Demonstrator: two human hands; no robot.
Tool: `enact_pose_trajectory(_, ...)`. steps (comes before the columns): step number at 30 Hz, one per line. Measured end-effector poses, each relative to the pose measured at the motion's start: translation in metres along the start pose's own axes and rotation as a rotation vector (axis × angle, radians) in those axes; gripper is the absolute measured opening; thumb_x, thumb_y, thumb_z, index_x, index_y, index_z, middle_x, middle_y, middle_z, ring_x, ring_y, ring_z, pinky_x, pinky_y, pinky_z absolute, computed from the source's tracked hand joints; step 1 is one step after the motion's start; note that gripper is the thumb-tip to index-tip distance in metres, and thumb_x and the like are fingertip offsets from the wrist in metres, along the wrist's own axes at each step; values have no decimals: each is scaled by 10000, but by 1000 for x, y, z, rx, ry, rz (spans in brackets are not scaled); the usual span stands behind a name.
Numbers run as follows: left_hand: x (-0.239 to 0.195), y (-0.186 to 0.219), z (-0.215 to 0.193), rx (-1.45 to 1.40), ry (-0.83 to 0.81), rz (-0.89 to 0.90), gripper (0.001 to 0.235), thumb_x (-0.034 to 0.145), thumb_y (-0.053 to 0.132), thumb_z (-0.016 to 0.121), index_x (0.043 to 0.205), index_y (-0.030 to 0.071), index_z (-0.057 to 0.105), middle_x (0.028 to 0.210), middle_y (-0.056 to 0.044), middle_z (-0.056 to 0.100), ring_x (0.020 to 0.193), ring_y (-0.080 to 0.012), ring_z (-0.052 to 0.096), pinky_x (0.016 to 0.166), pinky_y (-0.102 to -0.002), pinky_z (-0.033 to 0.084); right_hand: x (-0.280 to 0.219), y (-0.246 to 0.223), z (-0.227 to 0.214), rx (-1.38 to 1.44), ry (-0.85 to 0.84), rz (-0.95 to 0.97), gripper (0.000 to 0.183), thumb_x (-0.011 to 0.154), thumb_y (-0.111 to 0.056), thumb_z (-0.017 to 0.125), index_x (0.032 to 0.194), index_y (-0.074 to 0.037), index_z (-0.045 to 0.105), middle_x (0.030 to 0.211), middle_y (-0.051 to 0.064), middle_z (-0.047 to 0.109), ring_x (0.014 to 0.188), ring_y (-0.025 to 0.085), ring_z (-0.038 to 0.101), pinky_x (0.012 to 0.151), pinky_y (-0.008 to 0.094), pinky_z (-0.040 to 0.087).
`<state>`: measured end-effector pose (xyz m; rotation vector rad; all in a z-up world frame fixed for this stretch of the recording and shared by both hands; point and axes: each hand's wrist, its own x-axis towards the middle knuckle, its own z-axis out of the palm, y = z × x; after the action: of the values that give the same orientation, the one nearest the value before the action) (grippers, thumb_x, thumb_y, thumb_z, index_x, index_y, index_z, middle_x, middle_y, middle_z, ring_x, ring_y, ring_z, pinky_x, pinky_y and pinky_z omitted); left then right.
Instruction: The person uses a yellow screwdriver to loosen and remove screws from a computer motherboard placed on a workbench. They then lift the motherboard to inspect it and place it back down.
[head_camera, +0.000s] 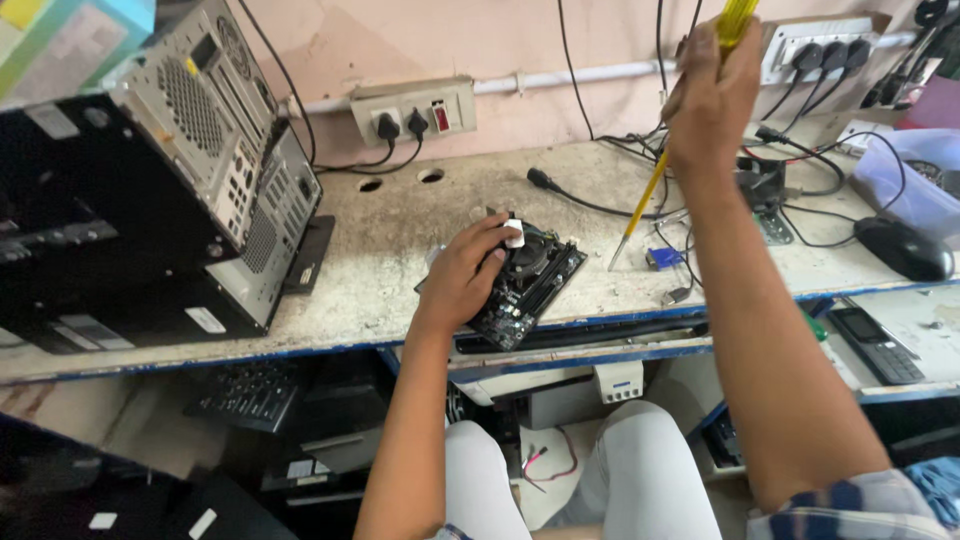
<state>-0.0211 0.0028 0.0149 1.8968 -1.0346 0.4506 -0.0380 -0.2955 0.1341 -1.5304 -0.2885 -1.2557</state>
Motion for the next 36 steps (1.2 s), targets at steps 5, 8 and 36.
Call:
enact_pose_trajectory(5,-3,-4,-1,-45,45,67,365,889,36,634,1245,103,672,1445,-128,623,1363,-344,568,1148,-414,439,11,-24,-5,-25,-262,-102,171,1178,-143,535,1253,-33,427,1077,15,573,801,88,590,687,248,516)
enact_pose_trajectory(8,-4,-3,-3,-75,40,55,397,871,26,637,1261,98,659,1442,-134,619,1368,-343,567,1155,-412,434,12,-37,15,156,-206,-20,182,1174,-156,552,1266,-78,416,1058,29,574,703,96,528,575,263,437)
enact_pose_trajectory(36,-5,-7,0,-76,43,2,304,887,48,618,1168,121,710,1434,-105,633,1338,-321,575,1126,-411,443,-11,-86,119,466,-255,-78,346,1194,-155,575,884,-43,470,640,19,426,478,81,343,419,254,225)
